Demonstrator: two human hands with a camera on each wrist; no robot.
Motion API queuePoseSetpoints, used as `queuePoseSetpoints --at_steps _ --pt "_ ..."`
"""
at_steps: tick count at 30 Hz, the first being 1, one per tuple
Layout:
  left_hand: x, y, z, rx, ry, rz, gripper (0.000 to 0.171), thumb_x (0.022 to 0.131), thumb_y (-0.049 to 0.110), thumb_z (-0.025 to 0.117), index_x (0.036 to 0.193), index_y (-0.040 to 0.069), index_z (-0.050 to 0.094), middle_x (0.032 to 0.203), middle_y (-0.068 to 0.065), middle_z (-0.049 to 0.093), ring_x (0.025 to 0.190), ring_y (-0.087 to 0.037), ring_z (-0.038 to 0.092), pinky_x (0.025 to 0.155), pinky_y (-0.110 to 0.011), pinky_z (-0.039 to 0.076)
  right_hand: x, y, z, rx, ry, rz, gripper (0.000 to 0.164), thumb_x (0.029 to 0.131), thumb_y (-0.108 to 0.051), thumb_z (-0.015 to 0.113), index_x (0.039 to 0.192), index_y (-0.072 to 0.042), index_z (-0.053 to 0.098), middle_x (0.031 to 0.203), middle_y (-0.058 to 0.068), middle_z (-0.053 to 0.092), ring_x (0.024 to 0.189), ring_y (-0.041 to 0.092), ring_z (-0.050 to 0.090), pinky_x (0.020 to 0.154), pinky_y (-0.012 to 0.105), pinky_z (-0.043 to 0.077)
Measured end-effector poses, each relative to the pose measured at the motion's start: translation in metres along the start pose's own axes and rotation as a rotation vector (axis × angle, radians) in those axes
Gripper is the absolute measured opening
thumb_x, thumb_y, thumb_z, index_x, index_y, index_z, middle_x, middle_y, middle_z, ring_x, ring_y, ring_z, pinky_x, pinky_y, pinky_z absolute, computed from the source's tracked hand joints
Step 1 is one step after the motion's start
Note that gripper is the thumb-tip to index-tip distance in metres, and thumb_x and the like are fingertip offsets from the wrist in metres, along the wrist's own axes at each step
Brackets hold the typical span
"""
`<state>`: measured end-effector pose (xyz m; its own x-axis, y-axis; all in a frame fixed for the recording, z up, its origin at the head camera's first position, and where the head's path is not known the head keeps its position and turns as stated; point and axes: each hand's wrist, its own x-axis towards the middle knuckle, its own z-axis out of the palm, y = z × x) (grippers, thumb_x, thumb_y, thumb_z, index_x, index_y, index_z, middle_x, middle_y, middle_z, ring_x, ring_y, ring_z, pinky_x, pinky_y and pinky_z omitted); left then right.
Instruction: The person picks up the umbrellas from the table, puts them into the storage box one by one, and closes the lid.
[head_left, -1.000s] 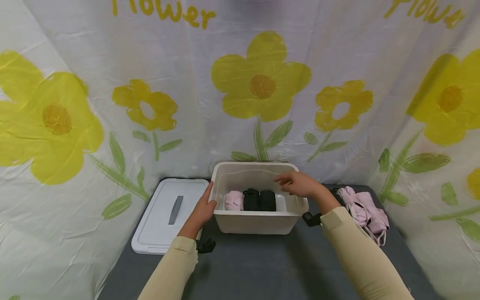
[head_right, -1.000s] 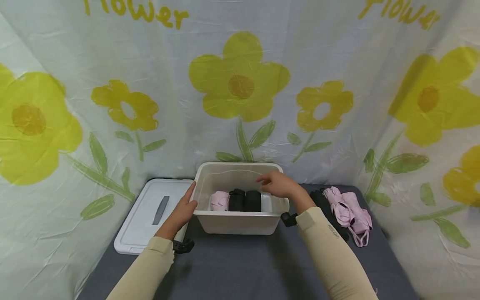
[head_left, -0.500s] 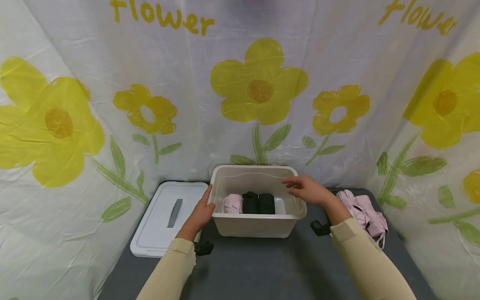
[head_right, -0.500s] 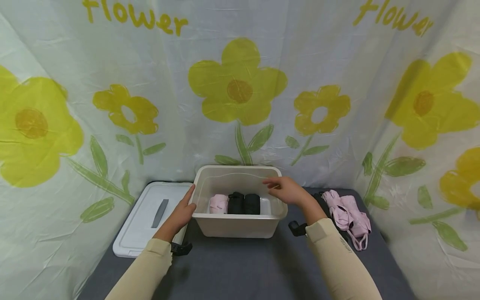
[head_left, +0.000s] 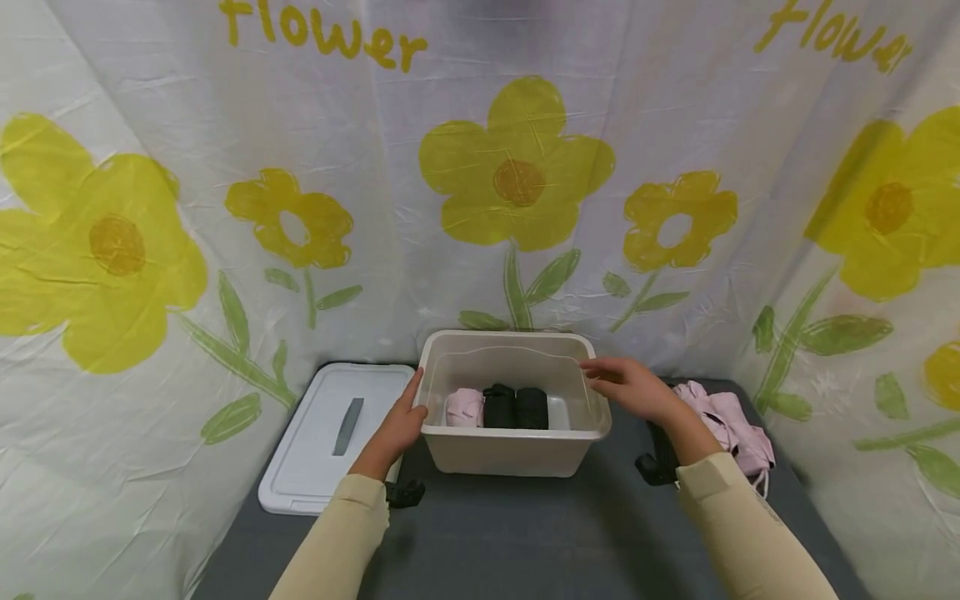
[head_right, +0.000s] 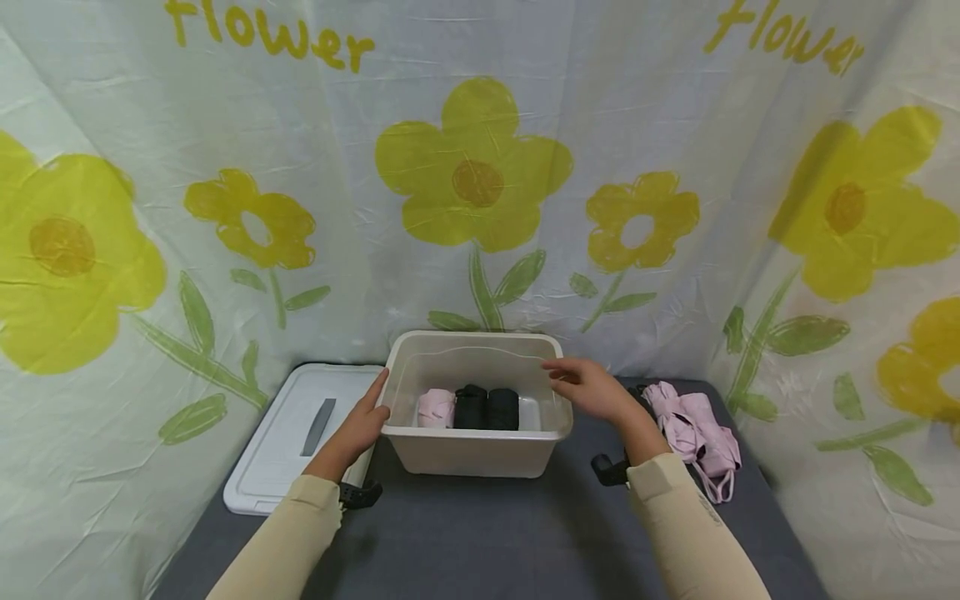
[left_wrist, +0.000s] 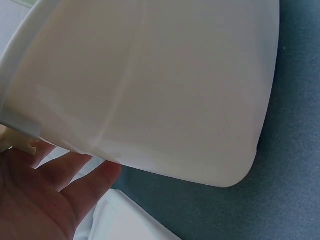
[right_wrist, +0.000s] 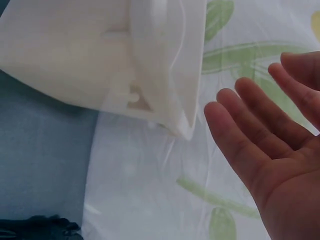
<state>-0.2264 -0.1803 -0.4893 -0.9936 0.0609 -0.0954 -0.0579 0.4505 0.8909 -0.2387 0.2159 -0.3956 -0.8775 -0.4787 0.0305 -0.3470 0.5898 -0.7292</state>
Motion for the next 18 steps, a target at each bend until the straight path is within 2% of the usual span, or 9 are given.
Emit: queuePoseSetpoints --at_steps 6,12,18 --pt "0.000 -0.002 0.002 -0.005 0.004 0.004 0.073 0.095 0.007 0.034 0.157 0.031 0.004 0.164 -0.012 0.009 0.149 -0.037 0.013 0.115 -0.060 0.019 -0.009 0.012 -0.002 0.006 0.056 0.048 0.042 0.099 -0.021 0.053 0.140 -0.010 0.052 0.137 0.019 0.056 0.124 0.038 0.055 0.098 0.054 0.047" --pt "-0.001 0.000 0.002 -0.011 0.007 0.003 0.073 0.095 0.008 0.034 0.157 0.032 0.004 0.164 -0.011 0.009 0.149 -0.037 0.014 0.115 -0.061 0.019 -0.016 0.025 -0.005 0.027 0.096 0.043 0.044 0.099 -0.019 0.052 0.141 -0.003 0.050 0.135 0.023 0.056 0.122 0.039 0.056 0.096 0.054 0.047" --pt "-0.001 0.000 0.001 0.003 0.019 -0.001 0.074 0.094 0.007 0.034 0.157 0.032 0.004 0.164 -0.010 0.009 0.149 -0.036 0.014 0.116 -0.060 0.018 -0.021 0.035 -0.006 0.028 0.123 0.057 0.045 0.100 -0.024 0.052 0.141 -0.005 0.049 0.139 0.022 0.053 0.124 0.040 0.055 0.097 0.053 0.047"
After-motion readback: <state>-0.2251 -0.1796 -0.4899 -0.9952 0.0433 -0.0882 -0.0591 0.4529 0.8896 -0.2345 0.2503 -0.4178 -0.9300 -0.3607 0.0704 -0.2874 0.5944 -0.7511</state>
